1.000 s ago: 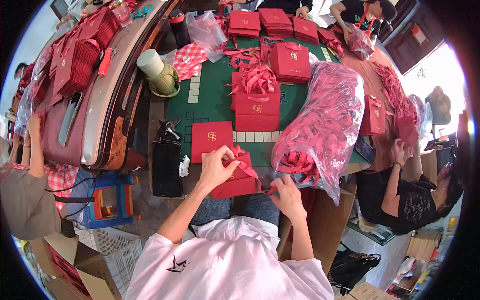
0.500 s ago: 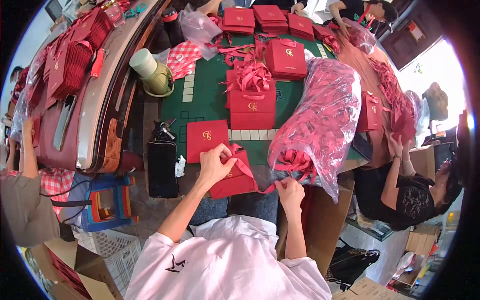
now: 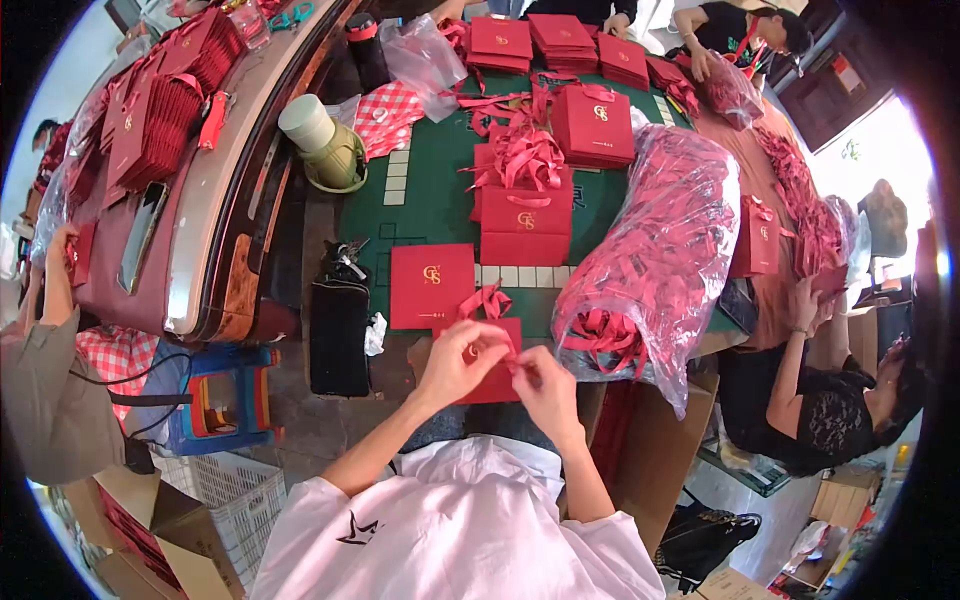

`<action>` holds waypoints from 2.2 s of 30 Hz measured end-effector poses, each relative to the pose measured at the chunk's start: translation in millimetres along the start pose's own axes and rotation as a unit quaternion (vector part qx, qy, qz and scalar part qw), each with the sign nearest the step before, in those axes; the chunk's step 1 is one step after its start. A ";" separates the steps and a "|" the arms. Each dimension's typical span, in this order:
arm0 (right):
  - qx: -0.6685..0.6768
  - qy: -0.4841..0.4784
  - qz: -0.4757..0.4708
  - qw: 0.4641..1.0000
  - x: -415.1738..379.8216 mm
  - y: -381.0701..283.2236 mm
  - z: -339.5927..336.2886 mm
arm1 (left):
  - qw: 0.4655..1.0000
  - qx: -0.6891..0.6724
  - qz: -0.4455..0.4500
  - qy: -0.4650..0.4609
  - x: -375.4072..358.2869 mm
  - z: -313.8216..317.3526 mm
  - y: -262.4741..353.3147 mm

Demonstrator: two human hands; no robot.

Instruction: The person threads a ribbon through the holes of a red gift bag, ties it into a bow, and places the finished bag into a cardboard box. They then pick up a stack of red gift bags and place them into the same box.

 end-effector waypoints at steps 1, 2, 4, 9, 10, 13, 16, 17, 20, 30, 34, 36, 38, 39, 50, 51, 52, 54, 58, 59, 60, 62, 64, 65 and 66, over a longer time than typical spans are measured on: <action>-0.007 -0.014 -0.021 1.000 3.4 -6.1 7.5 | 0.999 -0.027 -0.045 -0.009 -7.4 2.1 -1.8; -0.006 -0.016 -0.023 1.000 6.1 -10.5 12.0 | 1.000 0.007 -0.022 -0.018 -13.0 2.4 -4.6; -0.028 -0.023 -0.058 0.998 9.9 -26.8 18.6 | 0.999 0.044 -0.001 -0.024 -23.2 2.3 -16.3; 0.004 -0.030 -0.020 0.999 9.6 -27.4 26.2 | 0.908 -0.348 -0.233 -0.005 -46.2 5.0 -70.1; 0.004 -0.021 -0.017 1.000 9.2 -27.0 25.6 | 0.908 -0.348 -0.234 -0.005 -48.3 3.8 -71.9; 0.013 -0.017 0.014 1.000 6.0 -21.7 32.1 | 0.915 -0.322 -0.239 -0.044 -55.2 9.1 -75.1; 0.027 -0.007 0.006 1.000 6.0 -22.3 34.8 | 0.915 -0.325 -0.237 -0.035 -56.5 7.3 -77.8; 0.028 -0.007 0.006 1.000 6.8 -21.2 35.4 | 0.913 -0.326 -0.242 -0.038 -56.7 6.5 -78.3; -0.013 -0.013 -0.038 0.999 8.5 -25.1 38.4 | 0.921 -0.298 -0.247 -0.051 -55.2 1.3 -83.3; -0.052 0.046 -0.001 0.998 28.3 7.3 71.2 | 0.954 0.298 -0.001 -0.001 -11.0 -44.3 -51.6; -0.070 0.068 -0.009 0.995 29.4 11.2 76.7 | 0.955 0.298 0.003 0.004 -12.1 -43.2 -52.9; -0.067 0.065 -0.009 0.996 28.6 12.3 80.6 | 0.959 0.283 0.000 0.015 -12.5 -44.2 -51.0; -0.067 0.061 0.001 0.996 27.8 13.8 83.7 | 0.961 0.277 0.001 0.018 -12.7 -42.3 -48.7; -0.067 0.061 0.002 0.996 27.5 13.5 84.8 | 0.962 0.272 0.004 0.021 -12.9 -42.1 -47.0; -0.040 0.122 0.007 0.992 19.1 9.8 83.8 | 0.957 0.290 0.014 -0.030 -11.9 -29.3 -34.8; -0.040 0.123 0.007 0.992 19.4 9.2 84.8 | 0.957 0.288 0.010 -0.029 -11.6 -29.7 -33.7; -0.052 0.127 -0.020 0.990 19.4 3.7 85.4 | 0.957 0.289 0.011 -0.029 -11.7 -29.7 -31.4; -0.064 0.132 -0.047 0.988 19.5 -3.7 84.1 | 0.954 0.297 0.005 -0.041 -12.4 -28.1 -27.2; -0.061 0.074 -0.003 0.995 27.7 -1.8 80.9 | 0.962 0.273 0.016 -0.028 -11.7 -31.7 -30.4; -0.063 0.051 -0.013 0.997 28.7 -4.4 81.3 | 0.966 0.255 0.014 -0.028 -11.2 -32.9 -30.9; -0.063 0.053 -0.012 0.997 28.2 -4.6 79.0 | 0.971 0.236 0.012 -0.028 -10.6 -32.8 -31.2; -0.045 0.012 -0.028 0.999 27.5 -7.8 82.6 | 0.973 0.229 0.013 -0.025 -9.5 -31.7 -28.0; -0.034 -0.009 -0.028 0.999 27.0 -10.2 76.7 | 0.974 0.223 0.015 -0.019 -7.9 -33.0 -26.9; -0.022 -0.031 -0.027 0.999 27.0 -13.2 74.2 | 0.980 0.200 -0.002 -0.019 -7.4 -34.9 -30.6; -0.008 -0.013 -0.021 1.000 28.3 -15.7 64.2 | 0.984 0.176 -0.019 -0.019 -7.5 -36.3 -33.8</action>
Point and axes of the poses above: each hand's wrist, its own x-axis towards the middle knuckle, its own z-axis out of the palm, y = z × x, the point moved 9 cm from there along x, towards the middle knuckle, and after that the axes turned 1 degree about -y, right-handed, at the moved point
